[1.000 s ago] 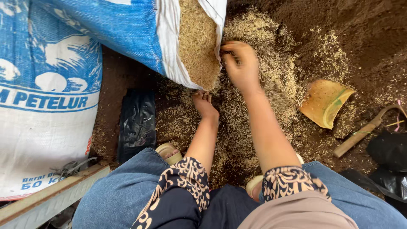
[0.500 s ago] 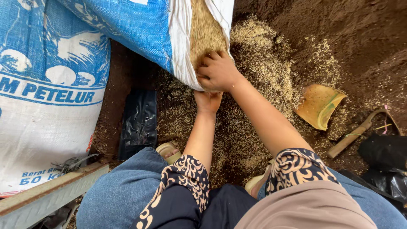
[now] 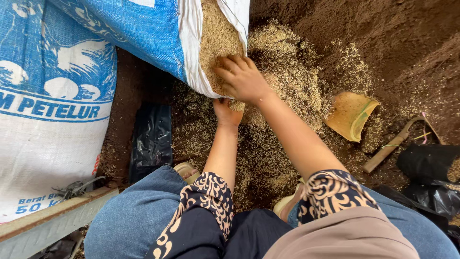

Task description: The person scoops grain from a large sack and mixes it with a pile of sawdust on the floor using both hands and a small scoop. The person then places the mixed material into a black plastic bag.

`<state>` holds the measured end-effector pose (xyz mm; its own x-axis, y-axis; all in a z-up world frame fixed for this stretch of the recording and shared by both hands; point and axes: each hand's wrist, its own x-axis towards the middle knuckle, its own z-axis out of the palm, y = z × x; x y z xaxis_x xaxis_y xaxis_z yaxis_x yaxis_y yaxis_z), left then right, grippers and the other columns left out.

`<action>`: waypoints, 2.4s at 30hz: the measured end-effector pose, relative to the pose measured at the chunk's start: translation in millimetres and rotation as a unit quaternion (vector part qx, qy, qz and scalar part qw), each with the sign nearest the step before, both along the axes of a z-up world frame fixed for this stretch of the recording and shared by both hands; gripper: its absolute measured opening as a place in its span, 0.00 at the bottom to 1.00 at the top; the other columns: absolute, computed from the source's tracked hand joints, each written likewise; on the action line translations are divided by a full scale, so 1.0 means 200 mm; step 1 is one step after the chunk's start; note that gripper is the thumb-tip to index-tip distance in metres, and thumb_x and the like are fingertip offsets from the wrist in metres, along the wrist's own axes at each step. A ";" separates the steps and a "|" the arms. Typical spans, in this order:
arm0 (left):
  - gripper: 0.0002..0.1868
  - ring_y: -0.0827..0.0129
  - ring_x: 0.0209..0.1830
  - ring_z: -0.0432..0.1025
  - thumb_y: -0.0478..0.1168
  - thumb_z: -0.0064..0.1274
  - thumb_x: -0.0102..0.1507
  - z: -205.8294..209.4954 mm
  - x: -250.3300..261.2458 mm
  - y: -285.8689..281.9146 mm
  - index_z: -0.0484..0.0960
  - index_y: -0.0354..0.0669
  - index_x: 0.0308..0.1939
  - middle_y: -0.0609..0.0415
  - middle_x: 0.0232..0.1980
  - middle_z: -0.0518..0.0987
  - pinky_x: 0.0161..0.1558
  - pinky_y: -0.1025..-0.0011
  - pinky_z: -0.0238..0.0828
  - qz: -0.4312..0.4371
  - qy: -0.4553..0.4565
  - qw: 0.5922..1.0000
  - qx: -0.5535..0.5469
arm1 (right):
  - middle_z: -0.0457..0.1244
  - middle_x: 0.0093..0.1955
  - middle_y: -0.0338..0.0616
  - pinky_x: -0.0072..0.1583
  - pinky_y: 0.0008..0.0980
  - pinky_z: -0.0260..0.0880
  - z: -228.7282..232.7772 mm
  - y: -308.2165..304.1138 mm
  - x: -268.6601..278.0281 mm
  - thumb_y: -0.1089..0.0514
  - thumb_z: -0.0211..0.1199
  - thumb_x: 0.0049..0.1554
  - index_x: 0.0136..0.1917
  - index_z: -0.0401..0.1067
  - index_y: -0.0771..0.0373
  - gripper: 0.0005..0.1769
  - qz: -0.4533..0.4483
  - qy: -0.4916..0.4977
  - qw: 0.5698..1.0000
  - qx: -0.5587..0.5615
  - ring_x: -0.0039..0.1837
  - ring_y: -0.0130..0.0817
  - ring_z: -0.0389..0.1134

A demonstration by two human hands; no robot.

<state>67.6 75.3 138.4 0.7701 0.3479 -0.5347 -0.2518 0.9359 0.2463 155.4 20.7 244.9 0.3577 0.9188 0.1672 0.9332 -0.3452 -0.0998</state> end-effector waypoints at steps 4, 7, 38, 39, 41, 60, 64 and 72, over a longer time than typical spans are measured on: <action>0.36 0.56 0.77 0.58 0.63 0.35 0.69 0.02 -0.01 0.01 0.60 0.52 0.77 0.52 0.76 0.63 0.75 0.46 0.54 0.002 -0.122 0.992 0.044 | 0.54 0.75 0.47 0.76 0.60 0.39 0.02 0.03 -0.05 0.35 0.50 0.64 0.73 0.64 0.46 0.29 -0.027 0.016 0.991 -0.131 0.79 0.51 0.45; 0.34 0.55 0.72 0.60 0.62 0.32 0.68 0.00 0.01 -0.02 0.61 0.52 0.74 0.52 0.72 0.65 0.70 0.44 0.56 0.008 -0.050 0.999 -0.010 | 0.58 0.74 0.46 0.77 0.54 0.48 0.06 -0.05 -0.01 0.37 0.50 0.66 0.73 0.67 0.48 0.27 -0.051 0.056 0.968 -0.239 0.79 0.48 0.50; 0.47 0.41 0.83 0.36 0.70 0.18 0.70 -1.04 0.03 -0.02 0.43 0.39 0.81 0.37 0.84 0.40 0.77 0.40 0.31 -0.235 0.426 0.581 0.653 | 0.35 0.86 0.47 0.77 0.58 0.40 -0.85 -1.13 0.06 0.17 0.29 0.55 0.84 0.34 0.47 0.54 -0.632 0.500 0.544 0.232 0.84 0.52 0.37; 0.46 0.40 0.83 0.39 0.70 0.20 0.71 -1.05 0.04 -0.03 0.45 0.38 0.81 0.36 0.84 0.44 0.78 0.41 0.33 -0.216 0.412 0.598 0.653 | 0.36 0.86 0.48 0.78 0.58 0.40 -0.87 -1.11 0.06 0.15 0.28 0.54 0.84 0.33 0.48 0.56 -0.641 0.508 0.545 0.184 0.84 0.53 0.37; 0.45 0.43 0.78 0.55 0.69 0.25 0.68 -1.04 0.03 -0.05 0.57 0.42 0.79 0.37 0.79 0.59 0.75 0.49 0.51 -0.207 0.378 0.671 0.603 | 0.37 0.86 0.49 0.79 0.58 0.39 -0.90 -1.09 0.07 0.12 0.27 0.52 0.85 0.34 0.49 0.60 -0.630 0.535 0.540 0.159 0.85 0.53 0.37; 0.56 0.53 0.78 0.51 0.75 0.37 0.62 -0.37 0.23 -0.29 0.42 0.37 0.78 0.41 0.80 0.54 0.73 0.57 0.50 -0.316 0.253 0.803 0.438 | 0.33 0.87 0.46 0.74 0.76 0.30 -0.50 -0.88 0.05 0.13 0.35 0.47 0.84 0.40 0.43 0.60 -0.510 0.628 0.547 0.215 0.85 0.54 0.29; 0.47 0.24 0.65 0.51 0.68 0.37 0.73 -0.25 0.16 -0.31 0.63 0.21 0.71 0.15 0.65 0.54 0.66 0.40 0.54 -0.350 0.274 0.802 0.399 | 0.33 0.86 0.46 0.73 0.79 0.33 -0.39 -0.91 0.04 0.19 0.42 0.50 0.83 0.41 0.47 0.56 -0.537 0.628 0.504 0.252 0.84 0.57 0.30; 0.46 0.54 0.81 0.41 0.73 0.25 0.64 -0.44 -0.30 -0.20 0.55 0.48 0.76 0.48 0.80 0.49 0.74 0.38 0.23 -0.265 0.502 0.648 0.509 | 0.47 0.85 0.42 0.80 0.56 0.46 -0.66 -1.14 -0.25 0.22 0.39 0.58 0.83 0.51 0.47 0.48 -0.682 0.444 0.535 0.226 0.85 0.43 0.45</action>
